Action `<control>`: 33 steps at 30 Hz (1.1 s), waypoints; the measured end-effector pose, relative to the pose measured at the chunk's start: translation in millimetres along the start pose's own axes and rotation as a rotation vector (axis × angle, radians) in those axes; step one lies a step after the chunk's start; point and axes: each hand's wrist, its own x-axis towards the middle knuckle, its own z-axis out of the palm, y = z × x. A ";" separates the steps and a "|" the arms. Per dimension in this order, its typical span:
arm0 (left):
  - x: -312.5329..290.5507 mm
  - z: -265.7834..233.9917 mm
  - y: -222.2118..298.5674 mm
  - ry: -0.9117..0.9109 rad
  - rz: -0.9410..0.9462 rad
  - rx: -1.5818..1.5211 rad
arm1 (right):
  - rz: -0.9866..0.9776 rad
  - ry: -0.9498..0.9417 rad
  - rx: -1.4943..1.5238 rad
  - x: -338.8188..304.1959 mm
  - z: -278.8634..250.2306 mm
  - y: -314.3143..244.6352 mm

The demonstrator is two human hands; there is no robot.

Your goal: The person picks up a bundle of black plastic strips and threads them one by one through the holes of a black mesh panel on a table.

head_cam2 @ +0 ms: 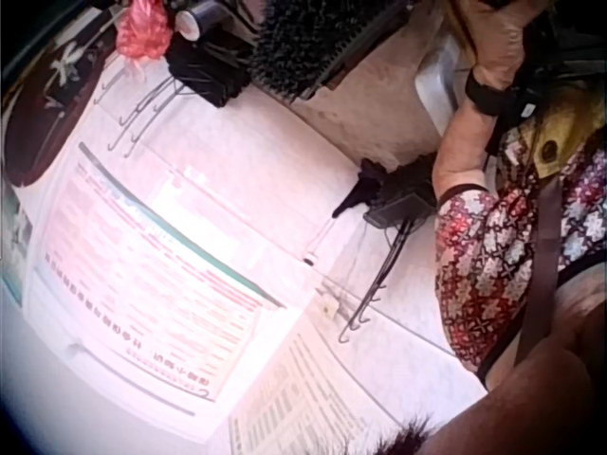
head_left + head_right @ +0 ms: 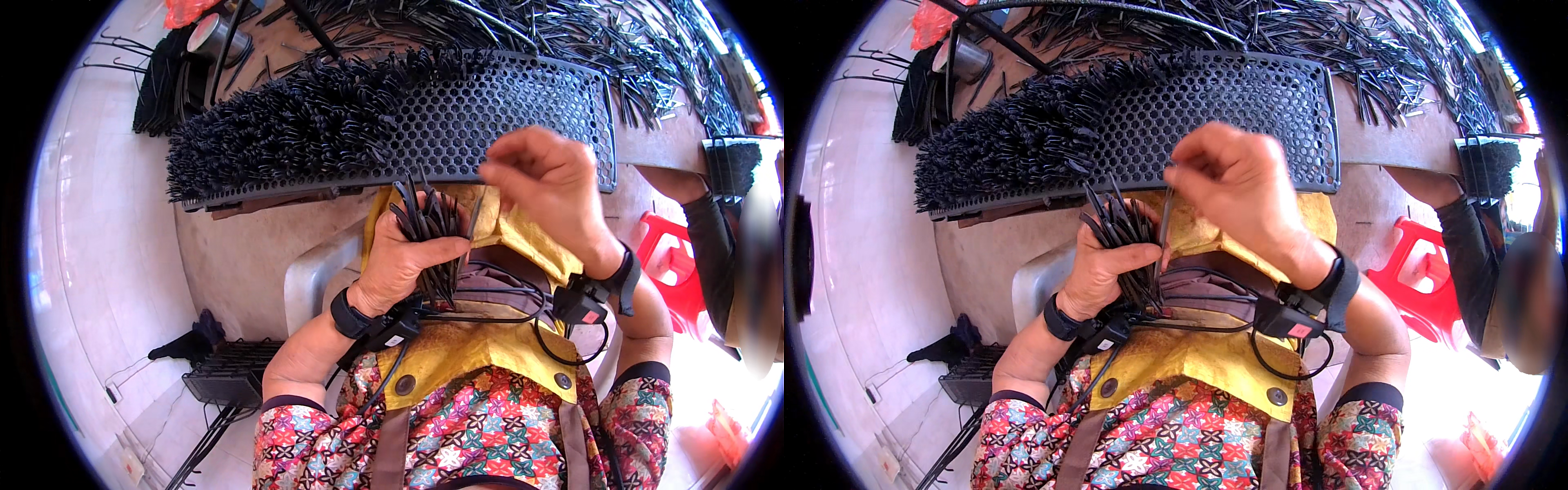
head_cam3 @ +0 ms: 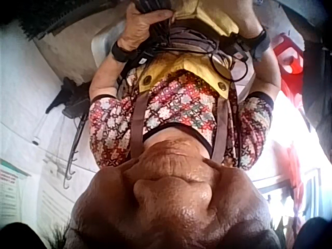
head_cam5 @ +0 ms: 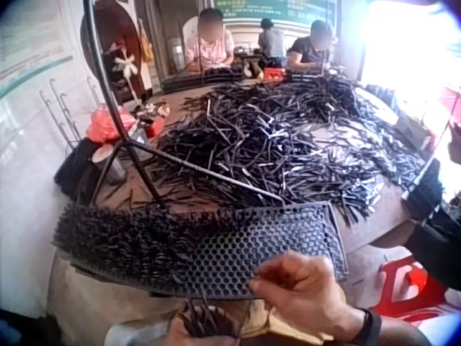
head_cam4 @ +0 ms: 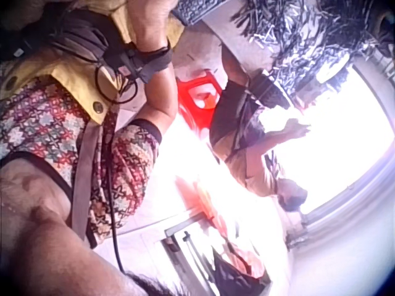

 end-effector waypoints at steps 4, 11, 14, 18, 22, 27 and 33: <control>3.0 -4.9 -4.4 -0.036 -0.030 -0.118 | -0.285 0.297 0.049 26.4 -28.2 -18.1; 2.2 -3.6 -2.0 -0.038 -0.087 -0.129 | -0.800 0.459 -0.166 74.2 -49.7 -1.2; 2.3 -4.0 -1.8 -0.026 -0.093 -0.126 | -0.847 0.504 -0.223 80.5 -44.3 3.3; 3.2 -3.7 -1.4 -0.022 -0.101 -0.117 | -0.908 0.525 -0.345 83.7 -41.2 6.9; 4.1 -4.3 -2.2 -0.009 -0.106 -0.102 | -0.866 0.447 -0.691 81.0 -37.0 0.9; 5.1 -3.7 -2.1 -0.016 -0.101 -0.065 | -0.888 0.260 -0.859 85.9 -39.8 0.8; 5.2 -4.1 -1.1 -0.042 -0.120 -0.114 | -0.827 0.262 -0.682 58.9 -33.1 8.8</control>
